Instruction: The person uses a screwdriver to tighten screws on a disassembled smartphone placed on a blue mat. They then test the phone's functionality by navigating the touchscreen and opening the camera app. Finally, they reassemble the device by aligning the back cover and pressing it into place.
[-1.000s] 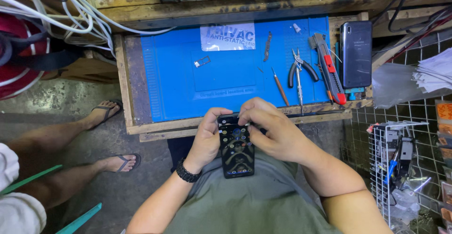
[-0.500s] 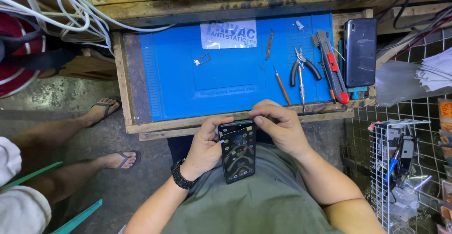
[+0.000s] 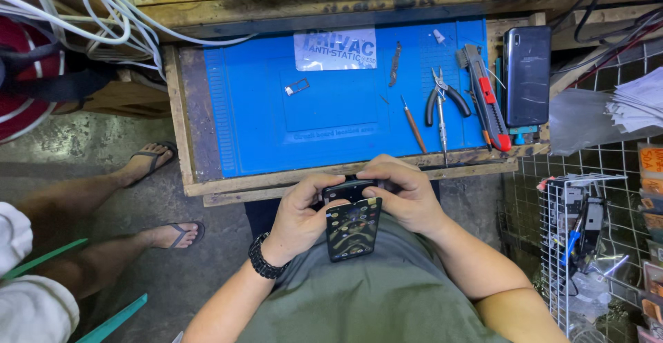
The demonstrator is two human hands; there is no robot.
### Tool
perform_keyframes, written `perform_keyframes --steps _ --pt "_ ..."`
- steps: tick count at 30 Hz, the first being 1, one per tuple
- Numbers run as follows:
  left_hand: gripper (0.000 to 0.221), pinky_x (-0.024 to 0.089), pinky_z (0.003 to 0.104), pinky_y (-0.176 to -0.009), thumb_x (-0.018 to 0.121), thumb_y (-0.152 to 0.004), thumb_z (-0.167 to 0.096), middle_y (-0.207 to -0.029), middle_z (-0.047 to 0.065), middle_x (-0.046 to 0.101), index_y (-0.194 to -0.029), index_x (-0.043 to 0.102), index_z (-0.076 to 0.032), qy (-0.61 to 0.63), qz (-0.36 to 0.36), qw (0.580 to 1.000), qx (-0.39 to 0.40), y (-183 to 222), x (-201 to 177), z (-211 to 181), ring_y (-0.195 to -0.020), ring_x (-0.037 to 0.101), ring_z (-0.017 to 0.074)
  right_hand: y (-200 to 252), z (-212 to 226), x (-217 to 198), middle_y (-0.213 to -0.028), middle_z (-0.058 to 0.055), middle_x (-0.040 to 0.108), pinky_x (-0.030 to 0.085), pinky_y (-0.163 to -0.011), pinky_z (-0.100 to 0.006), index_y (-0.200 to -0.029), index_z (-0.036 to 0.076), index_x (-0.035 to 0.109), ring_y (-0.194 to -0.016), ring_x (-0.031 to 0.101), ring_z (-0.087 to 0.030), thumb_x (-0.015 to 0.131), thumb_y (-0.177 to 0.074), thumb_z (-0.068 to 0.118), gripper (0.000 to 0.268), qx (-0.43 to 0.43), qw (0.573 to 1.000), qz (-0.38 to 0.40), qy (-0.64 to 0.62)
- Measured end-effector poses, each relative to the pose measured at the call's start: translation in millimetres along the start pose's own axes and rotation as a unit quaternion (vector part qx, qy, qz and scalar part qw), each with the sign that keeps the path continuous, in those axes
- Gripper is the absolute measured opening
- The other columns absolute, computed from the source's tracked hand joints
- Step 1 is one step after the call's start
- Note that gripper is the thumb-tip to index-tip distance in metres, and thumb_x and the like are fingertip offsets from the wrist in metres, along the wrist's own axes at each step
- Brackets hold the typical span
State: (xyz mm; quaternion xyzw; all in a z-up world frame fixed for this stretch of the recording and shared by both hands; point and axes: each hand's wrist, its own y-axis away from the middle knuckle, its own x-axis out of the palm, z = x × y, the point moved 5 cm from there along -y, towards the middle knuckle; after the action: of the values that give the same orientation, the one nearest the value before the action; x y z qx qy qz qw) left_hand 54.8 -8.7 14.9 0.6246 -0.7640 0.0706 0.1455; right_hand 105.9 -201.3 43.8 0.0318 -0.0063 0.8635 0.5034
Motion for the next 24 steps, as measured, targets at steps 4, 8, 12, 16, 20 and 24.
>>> perform_keyframes --steps 4,8,12,16,20,24 --pt "0.025 0.051 0.022 -0.068 0.077 -0.093 -0.006 -0.092 0.002 0.074 -0.117 0.071 -0.004 -0.131 -0.055 0.990 0.020 -2 -2 -9 -0.079 0.061 0.0037 3 -4 3 -0.105 -0.008 0.068 0.048 -0.077 -0.026 -0.115 -0.001 0.072 -0.093 0.063 -0.013 0.070 -0.096 0.002 0.019 -0.017 1.000 -0.015 -0.002" --pt "0.017 0.050 0.022 -0.063 0.077 -0.094 -0.011 -0.080 0.002 0.073 -0.109 0.072 -0.004 -0.177 -0.068 0.981 0.051 -4 1 -19 -0.071 0.062 0.0033 4 -8 3 -0.103 -0.009 0.069 0.050 -0.080 -0.028 -0.111 -0.002 0.072 -0.094 0.064 -0.015 0.070 -0.097 0.003 0.015 -0.032 0.999 -0.022 0.004" --pt "0.014 0.050 0.021 -0.059 0.075 -0.094 -0.011 -0.075 0.003 0.073 -0.105 0.071 -0.003 -0.174 -0.069 0.982 0.025 -4 0 -16 -0.068 0.065 0.0032 9 -15 4 -0.103 -0.009 0.070 0.051 -0.081 -0.028 -0.109 -0.002 0.072 -0.094 0.065 -0.015 0.071 -0.096 0.004 0.015 -0.032 0.999 -0.033 0.020" --pt "0.012 0.051 0.021 -0.059 0.073 -0.097 -0.010 -0.075 0.003 0.074 -0.105 0.071 -0.002 -0.148 -0.073 0.986 -0.001 0 -1 -6 -0.068 0.066 0.0031 13 -35 6 -0.104 -0.008 0.069 0.051 -0.083 -0.027 -0.111 -0.002 0.072 -0.095 0.064 -0.013 0.070 -0.100 0.007 0.014 0.017 0.998 -0.049 -0.036" --pt "0.012 0.052 0.021 -0.068 0.068 -0.101 -0.005 -0.091 0.002 0.073 -0.112 0.067 0.000 -0.022 -0.143 0.989 0.004 0 -9 7 -0.080 0.064 0.0039 22 -63 27 -0.106 -0.002 0.071 0.054 -0.085 -0.026 -0.118 0.004 0.065 -0.098 0.066 -0.009 0.070 -0.094 0.011 0.026 0.131 0.958 -0.050 -0.250" --pt "0.012 0.052 0.021 -0.078 0.067 -0.101 -0.003 -0.099 0.003 0.072 -0.112 0.066 0.001 0.004 -0.213 0.977 0.032 7 -17 9 -0.090 0.064 0.0047 28 -72 31 -0.104 -0.003 0.074 0.054 -0.083 -0.026 -0.119 0.001 0.069 -0.094 0.068 -0.008 0.068 -0.094 0.014 0.027 0.192 0.962 0.003 -0.196"
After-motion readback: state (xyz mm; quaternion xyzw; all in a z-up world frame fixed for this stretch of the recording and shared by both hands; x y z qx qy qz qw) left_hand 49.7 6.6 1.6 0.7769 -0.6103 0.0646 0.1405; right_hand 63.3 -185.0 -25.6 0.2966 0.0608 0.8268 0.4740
